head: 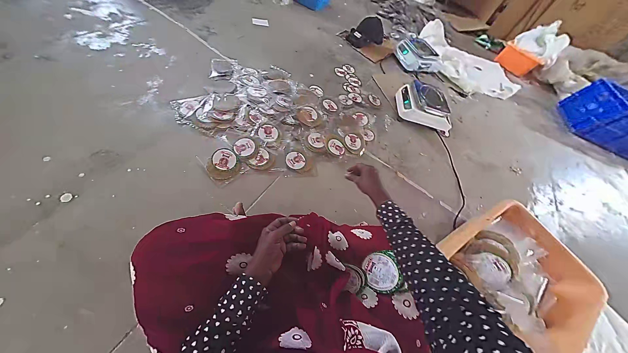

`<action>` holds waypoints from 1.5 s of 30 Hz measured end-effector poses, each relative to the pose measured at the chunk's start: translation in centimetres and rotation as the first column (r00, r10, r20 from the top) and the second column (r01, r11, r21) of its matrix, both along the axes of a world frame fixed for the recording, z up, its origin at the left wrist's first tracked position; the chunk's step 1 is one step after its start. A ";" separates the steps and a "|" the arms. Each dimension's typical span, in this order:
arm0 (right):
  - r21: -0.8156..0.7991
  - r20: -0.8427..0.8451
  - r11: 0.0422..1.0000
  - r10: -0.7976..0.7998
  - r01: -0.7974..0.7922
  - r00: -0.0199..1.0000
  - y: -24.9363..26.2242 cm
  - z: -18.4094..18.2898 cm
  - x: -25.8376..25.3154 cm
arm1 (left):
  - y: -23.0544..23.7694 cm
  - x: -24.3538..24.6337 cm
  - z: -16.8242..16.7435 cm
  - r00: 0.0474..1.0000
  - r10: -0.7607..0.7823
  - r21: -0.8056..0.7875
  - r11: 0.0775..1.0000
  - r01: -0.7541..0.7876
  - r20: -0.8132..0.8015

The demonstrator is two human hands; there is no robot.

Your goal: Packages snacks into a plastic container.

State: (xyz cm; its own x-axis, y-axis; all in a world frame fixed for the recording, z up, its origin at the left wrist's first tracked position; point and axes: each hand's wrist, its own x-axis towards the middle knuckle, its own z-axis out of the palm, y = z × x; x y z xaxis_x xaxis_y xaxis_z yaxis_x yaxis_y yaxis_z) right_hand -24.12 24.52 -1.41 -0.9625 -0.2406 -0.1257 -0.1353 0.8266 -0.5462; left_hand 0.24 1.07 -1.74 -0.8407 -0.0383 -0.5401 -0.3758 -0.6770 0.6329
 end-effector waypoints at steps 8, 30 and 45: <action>0.094 0.165 0.994 -0.069 0.054 0.984 -13.5 -6.0 -2.6 | 1.9 -2.8 -1.7 0.995 -0.095 0.003 0.996 0.095 0.041; -0.153 0.289 0.896 -0.363 0.417 0.886 -16.2 -8.8 -2.9 | 2.8 -3.5 -2.5 0.987 -0.157 -0.057 0.986 0.158 0.027; -0.855 -0.058 0.288 0.773 -0.431 0.632 -4.9 8.4 12.5 | 0.6 -0.8 -1.5 0.871 -0.203 0.500 0.750 0.433 -0.448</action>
State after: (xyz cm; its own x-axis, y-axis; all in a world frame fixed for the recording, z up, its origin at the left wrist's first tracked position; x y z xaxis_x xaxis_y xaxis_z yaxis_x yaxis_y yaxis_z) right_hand -11.64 19.61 6.97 -0.4238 -0.8841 0.1970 -0.0896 -0.1755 -0.9804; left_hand -0.60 1.64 -3.27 -0.8751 0.4820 -0.0427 -0.4715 -0.8296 0.2991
